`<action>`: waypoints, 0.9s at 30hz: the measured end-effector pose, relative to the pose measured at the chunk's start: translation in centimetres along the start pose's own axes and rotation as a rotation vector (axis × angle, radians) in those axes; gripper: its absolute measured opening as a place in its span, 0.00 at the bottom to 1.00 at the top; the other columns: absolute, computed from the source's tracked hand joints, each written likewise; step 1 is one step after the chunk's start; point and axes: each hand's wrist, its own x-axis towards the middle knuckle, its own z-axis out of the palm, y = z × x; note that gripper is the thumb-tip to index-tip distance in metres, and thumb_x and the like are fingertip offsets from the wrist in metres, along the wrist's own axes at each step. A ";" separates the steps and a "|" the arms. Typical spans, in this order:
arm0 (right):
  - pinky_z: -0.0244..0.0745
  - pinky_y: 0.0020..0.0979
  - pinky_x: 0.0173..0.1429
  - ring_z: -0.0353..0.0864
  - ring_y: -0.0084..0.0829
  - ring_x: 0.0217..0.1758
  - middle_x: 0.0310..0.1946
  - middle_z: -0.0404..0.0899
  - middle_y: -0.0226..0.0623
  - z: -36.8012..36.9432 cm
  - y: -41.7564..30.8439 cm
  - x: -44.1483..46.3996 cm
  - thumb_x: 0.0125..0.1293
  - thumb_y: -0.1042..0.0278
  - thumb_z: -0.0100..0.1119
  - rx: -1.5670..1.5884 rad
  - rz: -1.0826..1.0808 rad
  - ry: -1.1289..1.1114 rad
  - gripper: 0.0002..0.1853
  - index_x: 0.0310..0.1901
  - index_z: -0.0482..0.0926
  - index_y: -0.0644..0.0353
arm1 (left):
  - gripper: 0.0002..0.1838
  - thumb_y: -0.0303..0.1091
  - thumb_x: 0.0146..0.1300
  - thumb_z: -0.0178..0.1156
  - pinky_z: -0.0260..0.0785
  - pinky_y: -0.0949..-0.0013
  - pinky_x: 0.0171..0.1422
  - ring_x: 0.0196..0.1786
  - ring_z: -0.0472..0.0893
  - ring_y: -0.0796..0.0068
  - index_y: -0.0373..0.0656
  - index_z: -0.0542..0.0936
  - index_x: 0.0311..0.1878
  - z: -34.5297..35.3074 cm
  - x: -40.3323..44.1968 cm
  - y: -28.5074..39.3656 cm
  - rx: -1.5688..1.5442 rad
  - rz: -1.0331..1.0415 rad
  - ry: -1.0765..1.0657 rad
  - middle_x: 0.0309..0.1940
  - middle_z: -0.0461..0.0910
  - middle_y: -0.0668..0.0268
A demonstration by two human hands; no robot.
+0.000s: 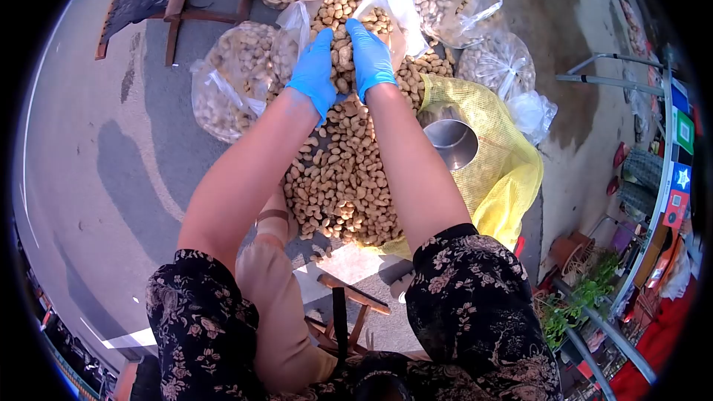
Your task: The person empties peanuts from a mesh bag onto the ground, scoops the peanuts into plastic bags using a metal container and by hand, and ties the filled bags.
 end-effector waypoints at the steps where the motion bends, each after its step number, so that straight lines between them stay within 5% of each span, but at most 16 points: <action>1: 0.69 0.31 0.51 0.74 0.31 0.45 0.44 0.77 0.42 -0.4 -0.3 0.4 0.60 0.50 0.55 0.033 0.027 0.006 0.28 0.51 0.74 0.68 | 0.23 0.52 0.64 0.49 0.70 0.52 0.48 0.44 0.78 0.65 0.48 0.70 0.55 0.7 0.3 0.2 0.037 -0.066 0.031 0.47 0.77 0.65; 3: 0.69 0.33 0.52 0.75 0.35 0.47 0.49 0.75 0.45 -0.6 -1.2 1.6 0.62 0.49 0.51 -0.028 0.108 0.071 0.28 0.53 0.72 0.68 | 0.26 0.59 0.63 0.45 0.66 0.47 0.51 0.49 0.76 0.65 0.51 0.71 0.56 2.1 0.8 1.3 0.175 -0.124 0.029 0.49 0.76 0.66; 4: 0.70 0.39 0.53 0.72 0.33 0.53 0.51 0.72 0.42 -0.1 -4.2 -1.2 0.58 0.51 0.57 0.011 0.153 0.086 0.32 0.60 0.65 0.62 | 0.28 0.62 0.62 0.43 0.64 0.45 0.53 0.52 0.74 0.65 0.53 0.71 0.56 2.5 1.1 1.8 0.248 -0.146 0.027 0.51 0.76 0.67; 8: 0.71 0.45 0.54 0.69 0.43 0.57 0.57 0.67 0.43 -0.7 -0.6 3.8 0.61 0.51 0.52 0.101 0.257 -0.050 0.30 0.62 0.63 0.57 | 0.27 0.56 0.63 0.45 0.63 0.41 0.55 0.56 0.72 0.61 0.52 0.64 0.60 0.0 2.3 3.8 0.140 -0.092 -0.175 0.55 0.70 0.62; 11: 0.71 0.45 0.56 0.66 0.50 0.59 0.63 0.59 0.43 -2.3 -1.0 3.2 0.62 0.52 0.51 -0.126 0.211 0.053 0.31 0.63 0.59 0.58 | 0.34 0.56 0.62 0.48 0.61 0.39 0.58 0.61 0.67 0.55 0.51 0.54 0.66 -0.2 -1.5 4.2 0.204 0.058 0.085 0.63 0.59 0.58; 12: 0.71 0.44 0.56 0.64 0.51 0.61 0.66 0.52 0.43 -3.4 -1.1 3.2 0.63 0.54 0.50 -0.110 0.188 -0.023 0.32 0.65 0.56 0.58 | 0.41 0.54 0.61 0.51 0.59 0.39 0.60 0.64 0.61 0.49 0.51 0.43 0.69 -1.3 -1.4 4.3 0.193 0.049 0.075 0.68 0.48 0.58; 15: 0.74 0.38 0.49 0.70 0.43 0.56 0.64 0.56 0.46 -5.7 -1.1 3.2 0.62 0.61 0.53 -0.230 -0.018 -0.006 0.29 0.63 0.60 0.62 | 0.44 0.52 0.60 0.54 0.60 0.41 0.61 0.65 0.58 0.46 0.51 0.39 0.70 -3.2 -2.2 4.1 0.186 0.029 0.165 0.69 0.46 0.58; 16: 0.74 0.37 0.48 0.72 0.41 0.52 0.60 0.60 0.46 -6.4 -1.2 3.3 0.60 0.61 0.54 -0.362 -0.105 -0.004 0.29 0.61 0.61 0.63 | 0.42 0.51 0.58 0.58 0.67 0.51 0.56 0.61 0.63 0.49 0.50 0.48 0.69 -3.9 -3.1 3.8 0.221 0.080 0.161 0.66 0.51 0.56; 19: 0.73 0.34 0.46 0.75 0.37 0.45 0.51 0.69 0.45 -7.2 -1.7 2.6 0.55 0.62 0.59 -0.753 -0.461 0.075 0.29 0.58 0.65 0.63 | 0.38 0.55 0.55 0.61 0.71 0.59 0.48 0.59 0.63 0.56 0.44 0.62 0.63 -7.9 -3.4 4.7 0.572 0.197 -0.213 0.64 0.54 0.50; 22: 0.69 0.38 0.50 0.74 0.41 0.44 0.47 0.71 0.41 -6.7 -1.9 1.4 0.48 0.56 0.67 -1.078 -1.027 0.207 0.31 0.52 0.69 0.60 | 0.29 0.53 0.55 0.61 0.69 0.60 0.45 0.49 0.69 0.59 0.38 0.72 0.52 -9.3 -5.0 4.3 1.015 0.693 0.118 0.56 0.66 0.55; 25: 0.63 0.47 0.55 0.73 0.39 0.48 0.52 0.69 0.40 -6.1 -1.0 0.9 0.47 0.52 0.67 -1.737 -0.799 0.092 0.34 0.56 0.68 0.52 | 0.24 0.50 0.57 0.60 0.67 0.59 0.50 0.47 0.71 0.60 0.37 0.75 0.45 -8.1 -4.4 3.6 1.331 1.525 0.497 0.47 0.74 0.57; 26: 0.58 0.55 0.56 0.74 0.40 0.47 0.47 0.74 0.36 -7.3 1.6 2.8 0.47 0.49 0.66 -1.744 -0.912 0.167 0.30 0.52 0.73 0.50 | 0.23 0.49 0.57 0.61 0.66 0.58 0.51 0.47 0.72 0.60 0.37 0.76 0.44 -7.5 -3.9 3.3 1.470 1.517 0.585 0.45 0.75 0.57; 27: 0.59 0.51 0.55 0.74 0.39 0.45 0.42 0.76 0.36 -7.5 1.8 3.0 0.48 0.52 0.65 -1.829 -0.749 0.096 0.25 0.48 0.75 0.51 | 0.22 0.48 0.57 0.61 0.65 0.58 0.52 0.47 0.72 0.60 0.37 0.76 0.43 -6.8 -3.1 3.0 1.605 1.501 0.674 0.43 0.76 0.57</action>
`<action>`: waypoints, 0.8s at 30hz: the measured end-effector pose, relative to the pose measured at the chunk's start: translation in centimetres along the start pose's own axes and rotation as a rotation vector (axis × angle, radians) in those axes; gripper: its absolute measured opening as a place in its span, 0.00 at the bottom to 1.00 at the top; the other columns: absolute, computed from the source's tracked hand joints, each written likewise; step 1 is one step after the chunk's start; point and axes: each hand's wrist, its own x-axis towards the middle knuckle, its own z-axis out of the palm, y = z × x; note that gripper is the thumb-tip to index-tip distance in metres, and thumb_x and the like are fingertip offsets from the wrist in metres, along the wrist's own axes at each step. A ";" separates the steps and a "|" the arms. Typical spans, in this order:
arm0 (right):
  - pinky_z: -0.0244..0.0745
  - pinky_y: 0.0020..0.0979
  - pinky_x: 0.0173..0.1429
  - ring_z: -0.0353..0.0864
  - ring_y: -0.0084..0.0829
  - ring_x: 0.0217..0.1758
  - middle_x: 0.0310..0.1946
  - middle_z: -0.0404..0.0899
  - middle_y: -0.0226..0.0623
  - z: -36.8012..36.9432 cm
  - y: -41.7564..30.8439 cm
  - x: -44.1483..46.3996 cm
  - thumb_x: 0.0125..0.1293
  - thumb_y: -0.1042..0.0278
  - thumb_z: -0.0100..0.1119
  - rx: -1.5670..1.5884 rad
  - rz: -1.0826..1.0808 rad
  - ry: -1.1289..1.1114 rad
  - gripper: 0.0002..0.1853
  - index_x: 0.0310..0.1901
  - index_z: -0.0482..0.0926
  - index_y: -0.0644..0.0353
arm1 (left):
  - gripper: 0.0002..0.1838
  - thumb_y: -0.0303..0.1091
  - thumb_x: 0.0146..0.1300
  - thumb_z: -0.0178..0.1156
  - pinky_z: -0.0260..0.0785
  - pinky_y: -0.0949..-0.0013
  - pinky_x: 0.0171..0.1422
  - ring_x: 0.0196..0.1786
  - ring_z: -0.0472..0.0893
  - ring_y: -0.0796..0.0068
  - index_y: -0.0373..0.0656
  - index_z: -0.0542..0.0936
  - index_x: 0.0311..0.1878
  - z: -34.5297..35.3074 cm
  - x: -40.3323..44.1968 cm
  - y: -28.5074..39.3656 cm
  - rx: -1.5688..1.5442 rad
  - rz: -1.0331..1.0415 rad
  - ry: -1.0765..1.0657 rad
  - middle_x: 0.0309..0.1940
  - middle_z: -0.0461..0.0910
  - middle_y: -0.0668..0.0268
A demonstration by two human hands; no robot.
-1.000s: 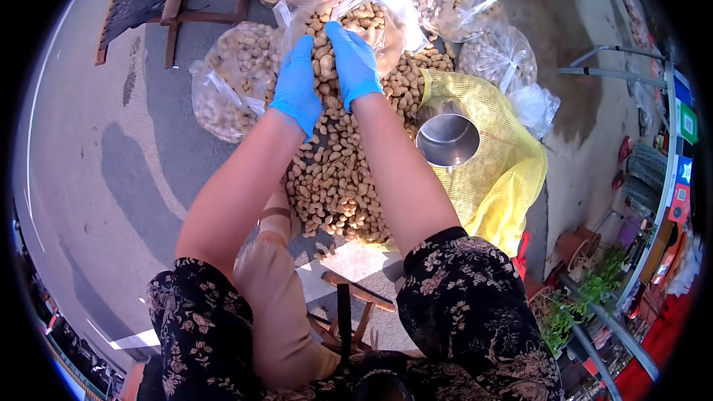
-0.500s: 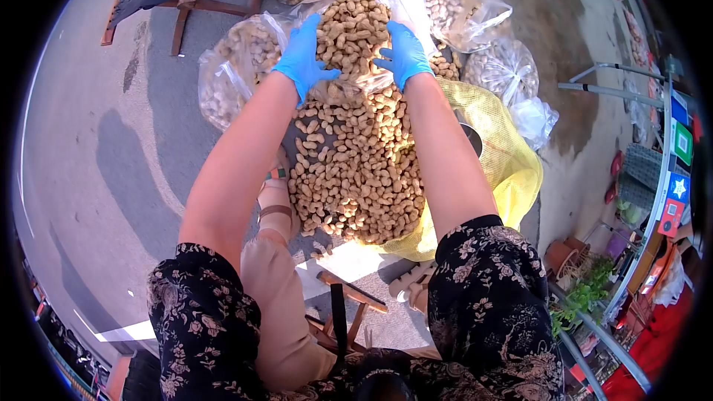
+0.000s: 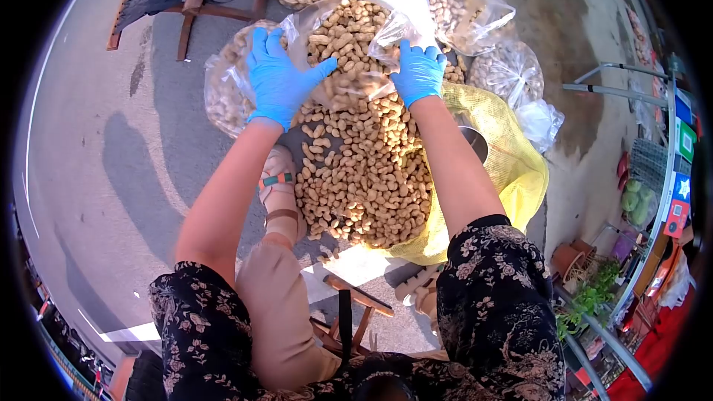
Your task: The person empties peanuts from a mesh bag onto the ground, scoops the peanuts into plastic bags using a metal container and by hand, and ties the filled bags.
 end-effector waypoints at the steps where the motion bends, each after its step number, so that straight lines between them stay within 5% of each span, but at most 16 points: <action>1: 0.61 0.47 0.53 0.74 0.39 0.42 0.37 0.78 0.36 0.0 0.1 0.0 0.50 0.54 0.64 -0.030 0.025 -0.162 0.20 0.44 0.78 0.52 | 0.22 0.47 0.57 0.61 0.65 0.59 0.54 0.48 0.73 0.60 0.36 0.76 0.43 1.2 0.1 -0.1 0.008 0.005 -0.056 0.43 0.77 0.56; 2: 0.62 0.43 0.52 0.74 0.39 0.40 0.32 0.79 0.36 -0.1 0.3 -0.1 0.51 0.56 0.63 -0.062 0.049 -0.324 0.15 0.39 0.80 0.54 | 0.22 0.47 0.57 0.61 0.65 0.59 0.55 0.48 0.73 0.60 0.36 0.77 0.43 2.3 0.2 -0.1 0.015 0.010 -0.111 0.42 0.77 0.55; 4: 0.66 0.39 0.47 0.75 0.38 0.36 0.26 0.79 0.37 -0.9 0.3 -0.9 0.55 0.63 0.59 0.495 0.156 -0.082 0.08 0.34 0.81 0.55 | 0.25 0.48 0.57 0.61 0.64 0.61 0.59 0.50 0.75 0.60 0.33 0.76 0.46 2.1 1.3 0.8 -0.239 -0.018 -0.294 0.43 0.77 0.50; 5: 0.68 0.38 0.45 0.75 0.38 0.35 0.23 0.79 0.38 -1.3 0.4 -1.6 0.56 0.66 0.57 0.773 0.212 0.041 0.06 0.32 0.81 0.56 | 0.22 0.46 0.60 0.58 0.66 0.63 0.58 0.48 0.77 0.66 0.34 0.75 0.47 1.6 1.0 1.4 -0.814 -0.389 -0.535 0.44 0.79 0.53; 8: 0.68 0.37 0.36 0.73 0.38 0.29 0.22 0.77 0.40 -5.2 -1.6 -2.0 0.59 0.73 0.52 1.187 0.144 0.313 0.05 0.31 0.79 0.57 | 0.18 0.44 0.63 0.55 0.66 0.69 0.54 0.45 0.78 0.72 0.37 0.77 0.45 -0.6 1.2 3.4 -1.529 -0.513 -0.760 0.42 0.80 0.58; 9: 0.68 0.34 0.37 0.73 0.36 0.29 0.24 0.77 0.39 -6.7 -2.5 -2.6 0.60 0.73 0.52 1.068 0.076 0.307 0.05 0.35 0.79 0.59 | 0.16 0.44 0.65 0.53 0.66 0.73 0.52 0.43 0.77 0.75 0.39 0.77 0.44 -1.9 1.4 4.5 -1.487 -0.490 -0.834 0.40 0.80 0.63; 12: 0.67 0.35 0.38 0.71 0.38 0.29 0.28 0.77 0.42 -8.7 -5.2 -5.0 0.61 0.75 0.52 0.835 -0.107 0.338 0.07 0.39 0.78 0.62 | 0.18 0.44 0.60 0.60 0.69 0.72 0.47 0.38 0.76 0.78 0.37 0.77 0.42 -3.5 1.6 6.6 -1.563 -0.894 -0.879 0.35 0.79 0.64; 17: 0.67 0.37 0.44 0.71 0.41 0.36 0.39 0.74 0.45 -7.2 -6.8 -9.3 0.59 0.75 0.51 0.840 -0.148 0.252 0.11 0.44 0.75 0.64 | 0.14 0.37 0.62 0.56 0.68 0.70 0.53 0.44 0.77 0.74 0.36 0.76 0.44 -2.5 -0.4 6.9 -1.383 -0.805 -0.884 0.40 0.79 0.63; 20: 0.69 0.35 0.50 0.70 0.38 0.47 0.48 0.70 0.43 -3.6 -6.9 -11.8 0.62 0.70 0.51 1.343 0.238 0.333 0.16 0.51 0.72 0.64 | 0.12 0.34 0.63 0.54 0.68 0.68 0.55 0.43 0.78 0.71 0.36 0.76 0.43 -2.0 0.8 6.1 -1.759 -0.774 -0.661 0.39 0.80 0.62; 21: 0.68 0.36 0.55 0.67 0.36 0.56 0.57 0.64 0.41 -3.1 -6.8 -12.4 0.65 0.56 0.52 1.681 0.557 0.102 0.25 0.59 0.66 0.62 | 0.11 0.32 0.62 0.53 0.68 0.63 0.57 0.43 0.78 0.70 0.37 0.77 0.43 -2.5 2.3 5.8 -1.799 -0.724 -0.631 0.33 0.79 0.64; 24: 0.68 0.40 0.58 0.62 0.38 0.61 0.61 0.58 0.42 -2.7 -6.9 -11.6 0.62 0.41 0.52 2.149 1.187 -0.369 0.38 0.64 0.57 0.60 | 0.11 0.33 0.61 0.52 0.67 0.62 0.58 0.41 0.77 0.72 0.37 0.77 0.42 -6.0 4.0 6.9 -1.931 -0.698 -0.649 0.26 0.75 0.68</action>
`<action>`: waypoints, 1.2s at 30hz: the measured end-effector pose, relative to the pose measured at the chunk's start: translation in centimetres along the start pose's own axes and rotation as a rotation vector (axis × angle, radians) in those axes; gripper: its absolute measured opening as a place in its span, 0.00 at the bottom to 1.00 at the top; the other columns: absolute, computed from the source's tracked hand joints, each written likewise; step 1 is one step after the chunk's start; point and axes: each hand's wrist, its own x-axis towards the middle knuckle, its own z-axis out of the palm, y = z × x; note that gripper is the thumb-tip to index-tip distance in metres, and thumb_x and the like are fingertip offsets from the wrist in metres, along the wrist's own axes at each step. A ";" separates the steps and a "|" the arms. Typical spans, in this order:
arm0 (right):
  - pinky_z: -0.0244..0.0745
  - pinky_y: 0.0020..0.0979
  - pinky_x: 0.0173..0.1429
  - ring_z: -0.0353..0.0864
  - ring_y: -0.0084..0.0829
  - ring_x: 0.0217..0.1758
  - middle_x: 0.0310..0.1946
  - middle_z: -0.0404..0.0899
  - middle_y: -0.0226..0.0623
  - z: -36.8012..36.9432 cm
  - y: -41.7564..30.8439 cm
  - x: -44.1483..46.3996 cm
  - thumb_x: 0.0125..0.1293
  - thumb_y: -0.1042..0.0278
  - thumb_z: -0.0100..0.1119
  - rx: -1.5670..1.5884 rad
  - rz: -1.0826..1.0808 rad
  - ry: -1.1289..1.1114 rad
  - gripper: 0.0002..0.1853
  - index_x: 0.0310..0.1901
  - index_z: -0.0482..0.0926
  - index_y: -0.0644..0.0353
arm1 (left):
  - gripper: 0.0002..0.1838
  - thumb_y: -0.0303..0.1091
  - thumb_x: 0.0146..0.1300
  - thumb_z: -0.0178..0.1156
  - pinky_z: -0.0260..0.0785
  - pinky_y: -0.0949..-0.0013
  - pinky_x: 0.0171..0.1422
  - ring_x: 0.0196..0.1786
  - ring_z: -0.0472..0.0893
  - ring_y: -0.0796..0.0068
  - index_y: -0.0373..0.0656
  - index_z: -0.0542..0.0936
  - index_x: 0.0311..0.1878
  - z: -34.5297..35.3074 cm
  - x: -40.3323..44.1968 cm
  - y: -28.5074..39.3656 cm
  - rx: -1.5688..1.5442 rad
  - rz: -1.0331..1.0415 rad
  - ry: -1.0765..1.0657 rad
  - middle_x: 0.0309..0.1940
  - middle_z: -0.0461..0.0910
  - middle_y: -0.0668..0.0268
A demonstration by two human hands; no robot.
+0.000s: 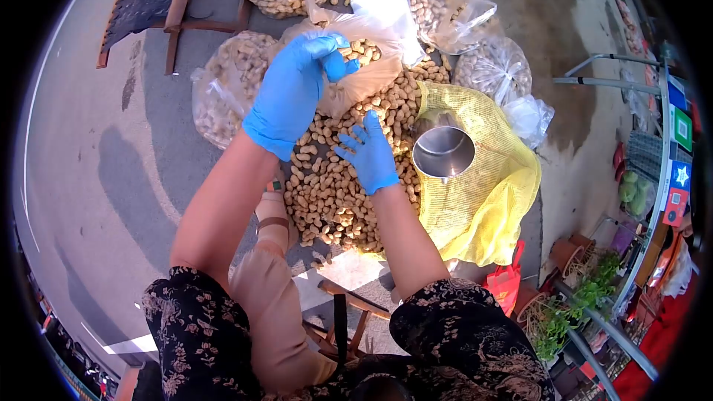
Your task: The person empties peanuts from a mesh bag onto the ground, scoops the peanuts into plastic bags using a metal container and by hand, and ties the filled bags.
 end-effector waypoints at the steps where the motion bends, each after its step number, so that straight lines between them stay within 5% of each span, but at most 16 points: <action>1: 0.67 0.45 0.60 0.61 0.40 0.63 0.65 0.54 0.40 0.1 0.3 0.4 0.57 0.32 0.51 0.065 0.054 -0.073 0.45 0.64 0.55 0.60 | 0.14 0.35 0.59 0.54 0.67 0.62 0.56 0.36 0.74 0.76 0.35 0.76 0.44 0.8 -0.8 0.6 -0.040 -0.036 0.041 0.22 0.69 0.71; 4: 0.68 0.44 0.60 0.63 0.39 0.62 0.63 0.58 0.38 0.6 1.3 1.5 0.58 0.33 0.51 0.122 -0.008 -0.212 0.42 0.63 0.57 0.59 | 0.20 0.38 0.57 0.55 0.67 0.66 0.51 0.29 0.69 0.79 0.34 0.74 0.49 2.3 -3.1 3.5 -0.105 -0.050 -0.089 0.22 0.67 0.72; 5: 0.69 0.40 0.60 0.67 0.36 0.59 0.60 0.63 0.37 0.6 2.2 2.6 0.60 0.34 0.48 0.181 -0.119 -0.314 0.39 0.63 0.57 0.56 | 0.27 0.40 0.54 0.58 0.64 0.72 0.41 0.26 0.64 0.81 0.32 0.69 0.53 3.6 -4.2 4.2 -0.184 -0.096 0.030 0.22 0.66 0.72; 7: 0.72 0.34 0.55 0.72 0.34 0.55 0.52 0.70 0.40 -1.2 5.0 4.5 0.62 0.48 0.53 0.012 -0.312 -0.370 0.30 0.59 0.61 0.60 | 0.29 0.41 0.53 0.58 0.58 0.74 0.36 0.24 0.62 0.82 0.30 0.68 0.54 4.8 -6.1 5.1 -0.072 -0.118 -0.097 0.22 0.66 0.73; 10: 0.68 0.37 0.63 0.69 0.35 0.59 0.59 0.65 0.37 -1.3 4.7 1.3 0.63 0.38 0.47 -0.124 -0.233 -0.397 0.37 0.64 0.56 0.56 | 0.31 0.41 0.52 0.60 0.52 0.76 0.31 0.22 0.60 0.84 0.28 0.67 0.54 5.2 -9.0 6.7 -0.081 -0.165 -0.111 0.21 0.65 0.74; 12: 0.67 0.37 0.63 0.69 0.35 0.59 0.59 0.65 0.37 -0.6 5.1 -0.4 0.62 0.39 0.48 0.183 0.016 -0.353 0.37 0.64 0.57 0.57 | 0.33 0.42 0.52 0.61 0.50 0.76 0.29 0.22 0.59 0.85 0.28 0.66 0.55 4.0 -10.4 7.8 -0.168 -0.157 -0.094 0.20 0.65 0.75; 15: 0.68 0.35 0.61 0.69 0.32 0.58 0.57 0.68 0.35 3.0 5.6 -3.7 0.62 0.41 0.51 0.068 -0.010 -0.301 0.35 0.63 0.59 0.56 | 0.36 0.43 0.52 0.61 0.51 0.78 0.29 0.21 0.59 0.87 0.26 0.63 0.56 1.7 -13.1 10.8 -0.246 -0.112 -0.047 0.18 0.65 0.77; 18: 0.66 0.38 0.63 0.68 0.34 0.60 0.58 0.68 0.35 7.3 8.1 -3.6 0.62 0.43 0.52 0.003 -0.005 -0.353 0.34 0.63 0.59 0.57 | 0.37 0.45 0.53 0.59 0.53 0.79 0.31 0.21 0.59 0.87 0.23 0.62 0.57 -1.4 -16.2 13.9 -0.246 0.061 -0.131 0.18 0.64 0.77; 24: 0.68 0.33 0.59 0.70 0.30 0.57 0.57 0.69 0.33 18.9 14.5 -0.6 0.61 0.42 0.55 -0.135 0.234 -0.475 0.33 0.61 0.64 0.54 | 0.39 0.48 0.55 0.58 0.54 0.79 0.32 0.24 0.61 0.86 0.21 0.60 0.56 -8.2 -20.4 17.0 -0.278 0.498 0.152 0.21 0.64 0.75; 28: 0.58 0.34 0.66 0.61 0.32 0.65 0.64 0.59 0.37 23.6 20.4 1.1 0.58 0.40 0.55 -0.159 0.180 -0.582 0.43 0.68 0.52 0.55 | 0.36 0.47 0.55 0.57 0.55 0.76 0.33 0.25 0.60 0.83 0.21 0.62 0.54 -14.3 -20.1 17.2 -0.263 0.600 0.302 0.23 0.64 0.71; 29: 0.45 0.36 0.71 0.49 0.32 0.71 0.70 0.48 0.39 24.0 21.3 0.8 0.59 0.38 0.52 -0.246 0.199 -0.535 0.47 0.71 0.43 0.55 | 0.29 0.43 0.56 0.56 0.60 0.73 0.38 0.27 0.63 0.80 0.24 0.67 0.50 -15.9 -20.2 16.9 -0.280 0.583 0.252 0.25 0.68 0.68; 32: 0.50 0.38 0.69 0.52 0.31 0.70 0.69 0.50 0.30 23.5 23.2 0.9 0.62 0.42 0.51 -0.387 0.127 -0.592 0.41 0.70 0.47 0.49 | 0.19 0.38 0.58 0.55 0.65 0.69 0.47 0.31 0.68 0.77 0.30 0.73 0.45 -20.3 -20.9 14.7 -0.238 0.600 0.477 0.30 0.73 0.66; 36: 0.47 0.38 0.70 0.48 0.35 0.72 0.70 0.48 0.33 21.6 25.1 1.1 0.65 0.45 0.48 -0.371 0.329 -0.651 0.39 0.70 0.46 0.53 | 0.09 0.28 0.60 0.51 0.68 0.65 0.54 0.36 0.74 0.74 0.35 0.76 0.40 -25.7 -22.7 10.8 -0.130 0.499 0.719 0.34 0.76 0.65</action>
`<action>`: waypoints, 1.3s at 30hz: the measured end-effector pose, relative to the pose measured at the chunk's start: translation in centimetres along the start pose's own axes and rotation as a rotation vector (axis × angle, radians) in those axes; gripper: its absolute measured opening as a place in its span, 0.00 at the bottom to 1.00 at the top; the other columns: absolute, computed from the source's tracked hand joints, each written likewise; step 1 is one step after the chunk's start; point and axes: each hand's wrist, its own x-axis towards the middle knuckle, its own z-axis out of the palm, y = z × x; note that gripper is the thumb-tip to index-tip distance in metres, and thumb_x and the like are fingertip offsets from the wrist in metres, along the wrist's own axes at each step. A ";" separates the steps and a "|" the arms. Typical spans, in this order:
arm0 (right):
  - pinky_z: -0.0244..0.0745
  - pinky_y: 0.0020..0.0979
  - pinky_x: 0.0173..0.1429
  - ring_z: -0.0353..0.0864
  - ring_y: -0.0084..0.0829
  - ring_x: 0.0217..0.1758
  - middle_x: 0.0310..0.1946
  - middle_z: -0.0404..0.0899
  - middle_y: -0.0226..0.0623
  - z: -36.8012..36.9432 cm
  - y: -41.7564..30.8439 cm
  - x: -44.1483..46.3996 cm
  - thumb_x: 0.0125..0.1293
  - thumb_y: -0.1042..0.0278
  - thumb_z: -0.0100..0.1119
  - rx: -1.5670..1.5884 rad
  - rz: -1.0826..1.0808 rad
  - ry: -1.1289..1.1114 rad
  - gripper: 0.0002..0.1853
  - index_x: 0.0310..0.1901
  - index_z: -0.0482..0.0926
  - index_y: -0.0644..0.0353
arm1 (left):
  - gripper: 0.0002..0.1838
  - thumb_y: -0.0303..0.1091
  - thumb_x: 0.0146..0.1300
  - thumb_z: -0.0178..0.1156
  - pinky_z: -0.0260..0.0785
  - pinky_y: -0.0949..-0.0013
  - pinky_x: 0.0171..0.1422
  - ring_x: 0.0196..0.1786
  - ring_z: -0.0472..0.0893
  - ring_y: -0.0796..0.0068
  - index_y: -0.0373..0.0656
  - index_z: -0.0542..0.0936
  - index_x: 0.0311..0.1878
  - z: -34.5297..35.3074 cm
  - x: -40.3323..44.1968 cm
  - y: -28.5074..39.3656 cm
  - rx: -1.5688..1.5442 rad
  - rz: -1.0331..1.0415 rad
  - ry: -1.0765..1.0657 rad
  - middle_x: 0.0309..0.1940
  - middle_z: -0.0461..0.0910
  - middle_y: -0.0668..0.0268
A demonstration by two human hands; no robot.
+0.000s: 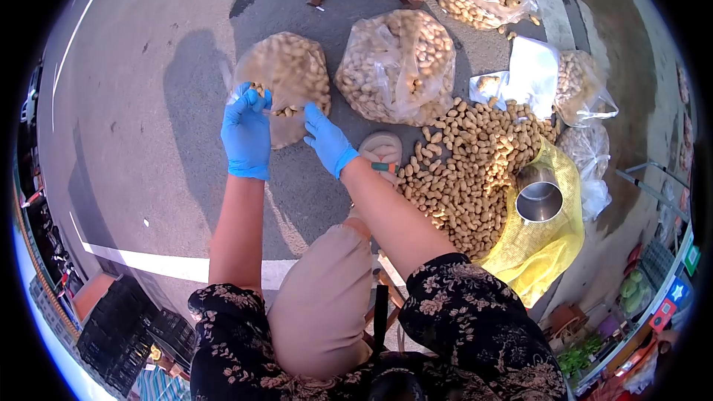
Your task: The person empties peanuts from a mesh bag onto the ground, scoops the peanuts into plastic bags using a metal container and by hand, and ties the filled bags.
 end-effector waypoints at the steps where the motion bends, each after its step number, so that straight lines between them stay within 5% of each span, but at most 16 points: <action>1: 0.47 0.38 0.70 0.48 0.36 0.72 0.70 0.49 0.33 0.0 0.4 -0.7 0.65 0.46 0.48 -0.021 0.000 0.000 0.38 0.70 0.47 0.54 | 0.08 0.26 0.60 0.51 0.68 0.66 0.53 0.37 0.75 0.73 0.35 0.76 0.40 -0.2 -0.4 -0.3 0.036 0.004 0.080 0.33 0.76 0.65; 8: 0.62 0.38 0.63 0.61 0.36 0.65 0.64 0.59 0.37 -2.3 1.1 -4.5 0.66 0.54 0.50 -0.163 -0.003 0.025 0.32 0.68 0.55 0.57 | 0.09 0.21 0.57 0.54 0.66 0.75 0.53 0.43 0.76 0.77 0.35 0.75 0.42 -2.9 -1.3 -0.9 0.209 -0.165 0.184 0.36 0.77 0.67; 14: 0.71 0.33 0.54 0.75 0.33 0.50 0.52 0.73 0.40 -5.3 -1.5 -8.4 0.65 0.55 0.50 -0.034 -0.044 0.069 0.27 0.62 0.63 0.61 | 0.26 0.26 0.56 0.59 0.60 0.69 0.62 0.55 0.70 0.69 0.33 0.63 0.58 -0.4 -4.5 -1.9 0.786 0.117 0.345 0.51 0.70 0.61; 15: 0.72 0.33 0.53 0.75 0.33 0.49 0.49 0.74 0.39 -6.2 -2.2 -9.4 0.66 0.55 0.50 0.001 -0.082 0.069 0.26 0.60 0.65 0.61 | 0.29 0.27 0.56 0.59 0.57 0.67 0.64 0.58 0.67 0.67 0.33 0.60 0.60 0.5 -5.4 -1.9 1.019 0.304 0.331 0.54 0.67 0.59; 16: 0.72 0.33 0.51 0.76 0.32 0.47 0.47 0.75 0.38 -7.5 -2.8 -10.8 0.66 0.55 0.50 0.036 -0.122 0.089 0.25 0.59 0.66 0.61 | 0.32 0.28 0.57 0.59 0.55 0.66 0.66 0.61 0.65 0.65 0.33 0.57 0.63 1.6 -6.4 -2.2 1.235 0.488 0.294 0.57 0.65 0.58; 19: 0.73 0.33 0.50 0.77 0.32 0.44 0.42 0.77 0.37 -13.3 -4.5 -16.2 0.66 0.55 0.50 0.212 -0.232 0.309 0.22 0.56 0.69 0.61 | 0.30 0.30 0.57 0.59 0.56 0.66 0.66 0.61 0.66 0.67 0.35 0.60 0.62 9.6 -8.9 -3.1 1.245 0.748 -0.194 0.56 0.67 0.59; 22: 0.72 0.34 0.47 0.75 0.33 0.44 0.43 0.74 0.38 -18.9 -5.0 -22.3 0.66 0.48 0.50 0.431 -0.374 0.607 0.27 0.56 0.65 0.62 | 0.28 0.31 0.57 0.60 0.61 0.65 0.63 0.58 0.69 0.68 0.37 0.64 0.60 11.3 -9.4 -9.4 0.921 -0.097 -0.584 0.56 0.69 0.59; 24: 0.70 0.38 0.53 0.70 0.37 0.51 0.53 0.67 0.43 -22.8 -4.6 -26.0 0.63 0.42 0.51 0.567 -0.429 0.828 0.40 0.65 0.53 0.64 | 0.25 0.33 0.57 0.60 0.63 0.65 0.61 0.56 0.71 0.69 0.41 0.68 0.59 12.3 -9.5 -15.4 1.074 -0.386 -0.744 0.56 0.71 0.59; 26: 0.64 0.43 0.63 0.65 0.44 0.61 0.60 0.61 0.48 -25.5 -4.8 -29.5 0.60 0.38 0.52 0.688 -0.454 0.916 0.48 0.68 0.43 0.65 | 0.30 0.40 0.56 0.61 0.63 0.65 0.63 0.61 0.68 0.65 0.45 0.66 0.62 13.1 -9.0 -21.0 1.153 -0.520 -0.884 0.59 0.68 0.56; 28: 0.60 0.45 0.66 0.60 0.47 0.65 0.63 0.57 0.50 -27.7 -5.3 -31.9 0.59 0.37 0.52 0.824 -0.430 0.947 0.49 0.68 0.43 0.66 | 0.37 0.45 0.52 0.63 0.62 0.62 0.64 0.64 0.64 0.59 0.47 0.61 0.65 13.6 -8.1 -25.2 1.402 -0.310 -1.011 0.63 0.62 0.54; 31: 0.66 0.46 0.60 0.68 0.49 0.58 0.58 0.64 0.52 -32.4 -5.0 -33.2 0.61 0.40 0.50 0.840 -0.317 0.942 0.43 0.65 0.51 0.68 | 0.48 0.52 0.47 0.66 0.60 0.55 0.65 0.68 0.58 0.51 0.48 0.53 0.69 16.0 -7.2 -28.6 1.834 -0.107 -1.153 0.67 0.53 0.51; 34: 0.73 0.43 0.52 0.74 0.45 0.52 0.55 0.69 0.52 -35.1 -4.8 -33.9 0.62 0.46 0.50 0.459 -0.108 0.874 0.37 0.62 0.58 0.69 | 0.62 0.57 0.38 0.70 0.54 0.48 0.67 0.69 0.52 0.44 0.50 0.41 0.72 18.5 -6.6 -30.6 2.163 -0.010 -1.237 0.70 0.42 0.49; 35: 0.76 0.40 0.39 0.80 0.42 0.37 0.39 0.78 0.50 -35.4 -4.5 -33.4 0.62 0.52 0.50 0.358 -0.077 0.996 0.27 0.53 0.68 0.69 | 0.64 0.56 0.37 0.72 0.52 0.48 0.68 0.70 0.51 0.43 0.51 0.40 0.72 19.0 -6.6 -31.1 2.206 0.020 -1.231 0.70 0.42 0.49; 38: 0.76 0.35 0.34 0.80 0.37 0.29 0.27 0.79 0.44 -33.4 -6.1 -33.9 0.62 0.53 0.50 -0.100 0.007 1.202 0.21 0.43 0.73 0.66 | 0.70 0.59 0.31 0.74 0.50 0.46 0.68 0.71 0.47 0.43 0.53 0.36 0.72 19.3 -6.9 -33.0 2.299 0.048 -1.237 0.71 0.39 0.48; 39: 0.73 0.35 0.31 0.77 0.33 0.22 0.18 0.76 0.39 -33.3 -6.1 -33.8 0.60 0.52 0.54 -0.491 -0.170 1.314 0.19 0.34 0.74 0.64 | 0.70 0.59 0.31 0.74 0.50 0.47 0.68 0.71 0.46 0.43 0.52 0.36 0.72 19.4 -7.4 -33.4 2.325 0.050 -1.242 0.71 0.39 0.49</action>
